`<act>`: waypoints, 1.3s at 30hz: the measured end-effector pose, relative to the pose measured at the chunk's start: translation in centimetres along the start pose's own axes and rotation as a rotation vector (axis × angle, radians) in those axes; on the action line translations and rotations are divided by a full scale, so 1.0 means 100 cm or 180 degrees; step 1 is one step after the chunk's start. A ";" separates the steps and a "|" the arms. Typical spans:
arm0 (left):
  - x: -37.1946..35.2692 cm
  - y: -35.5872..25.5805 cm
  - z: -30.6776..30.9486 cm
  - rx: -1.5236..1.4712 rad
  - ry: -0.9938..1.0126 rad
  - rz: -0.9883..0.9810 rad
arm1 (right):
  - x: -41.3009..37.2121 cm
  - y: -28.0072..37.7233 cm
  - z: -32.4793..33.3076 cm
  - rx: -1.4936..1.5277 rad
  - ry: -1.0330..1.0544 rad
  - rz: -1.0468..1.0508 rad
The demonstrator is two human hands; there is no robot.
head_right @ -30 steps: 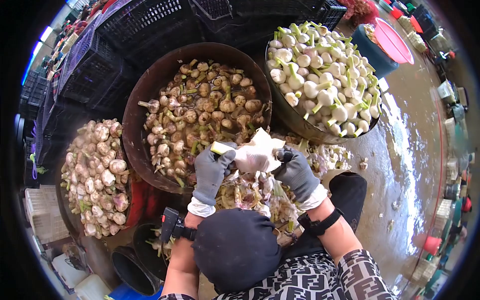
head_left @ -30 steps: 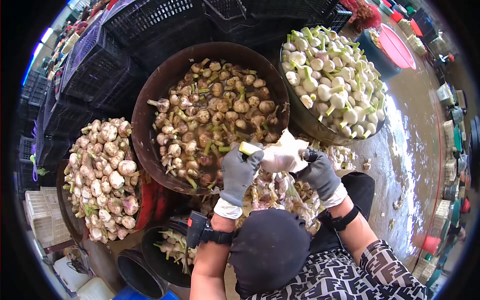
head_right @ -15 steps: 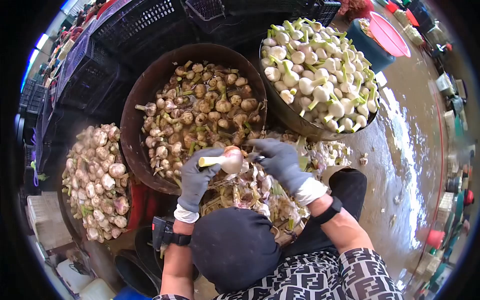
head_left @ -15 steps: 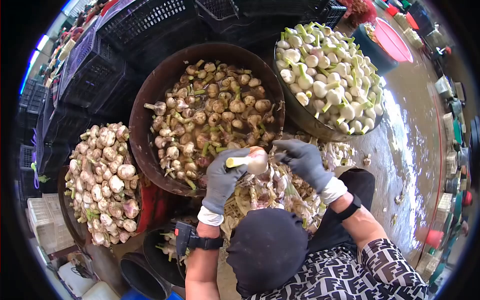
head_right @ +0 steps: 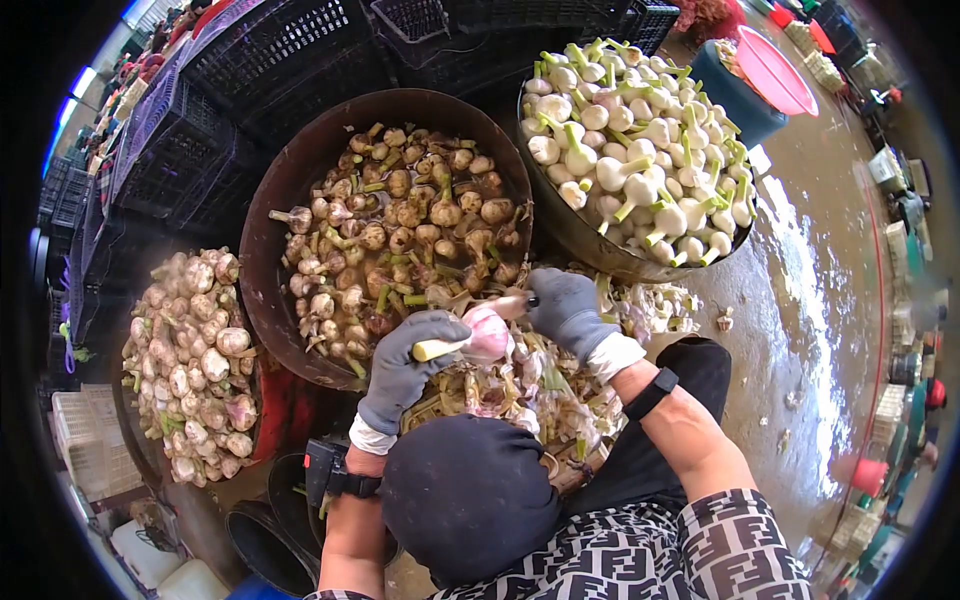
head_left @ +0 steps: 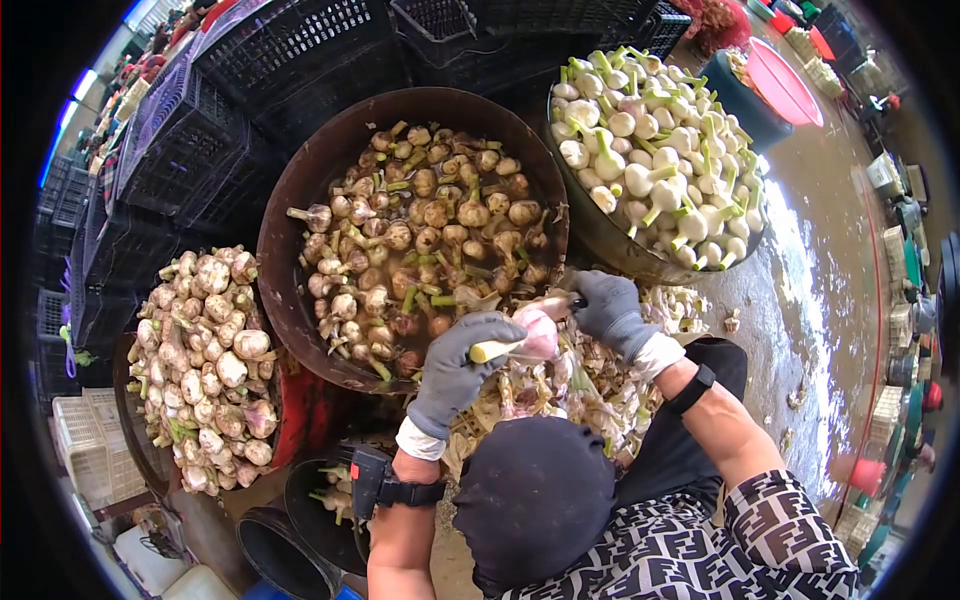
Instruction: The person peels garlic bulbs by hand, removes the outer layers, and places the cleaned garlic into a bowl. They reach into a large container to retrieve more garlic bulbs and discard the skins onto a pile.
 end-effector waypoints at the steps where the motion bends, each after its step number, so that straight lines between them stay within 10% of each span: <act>1: -0.002 -0.004 0.002 -0.0059 0.0007 -0.0145 | -0.003 -0.011 -0.005 0.0001 -0.0001 0.0001; 6: -0.016 0.008 0.024 -0.0287 -0.0601 0.0244 | -0.036 -0.050 -0.033 -0.0185 0.1289 -0.0528; 10: -0.009 0.033 0.002 -0.0427 -0.0481 0.0659 | -0.049 0.021 -0.027 0.5633 0.1607 -0.1242; 12: 0.011 0.013 -0.017 -0.0507 -0.0229 0.0389 | -0.047 0.024 -0.044 0.6271 0.1838 -0.1712; 14: 0.018 0.023 -0.001 0.0424 -0.0222 0.0481 | -0.033 0.004 -0.032 0.6922 0.0846 -0.2390; 15: 0.015 0.042 0.020 0.0650 -0.0281 0.0879 | -0.017 -0.025 -0.019 0.6309 0.0346 -0.1579; 16: 0.007 0.074 0.045 0.1001 -0.0345 0.1605 | -0.004 -0.034 -0.012 0.7438 0.1218 -0.1343; 20: -0.020 0.144 0.145 0.3578 -0.0285 0.2716 | 0.036 -0.078 0.045 0.8283 -0.0307 -0.1029; 25: -0.022 0.219 0.163 0.4715 0.0388 0.3391 | 0.025 -0.032 -0.008 0.6520 0.0762 -0.1102; 28: -0.027 0.240 0.167 0.3795 0.0910 0.3684 | 0.009 -0.003 -0.026 0.5862 0.1081 -0.1667; 36: -0.041 0.223 0.220 0.2613 -0.0896 0.2564 | -0.006 0.043 -0.035 0.4422 0.1554 -0.1109; 39: 0.004 0.161 0.153 0.3841 -0.0110 0.1328 | -0.015 0.037 -0.045 0.4449 0.1585 -0.1249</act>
Point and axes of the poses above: each hand's wrist, its own x-axis towards the middle knuckle, its own z-axis out of the back of the hand, y = z × x, the point moved 8 cm from there along x, towards the middle knuckle, and after that the axes turned 1 degree about -z, right-handed, at the moved point
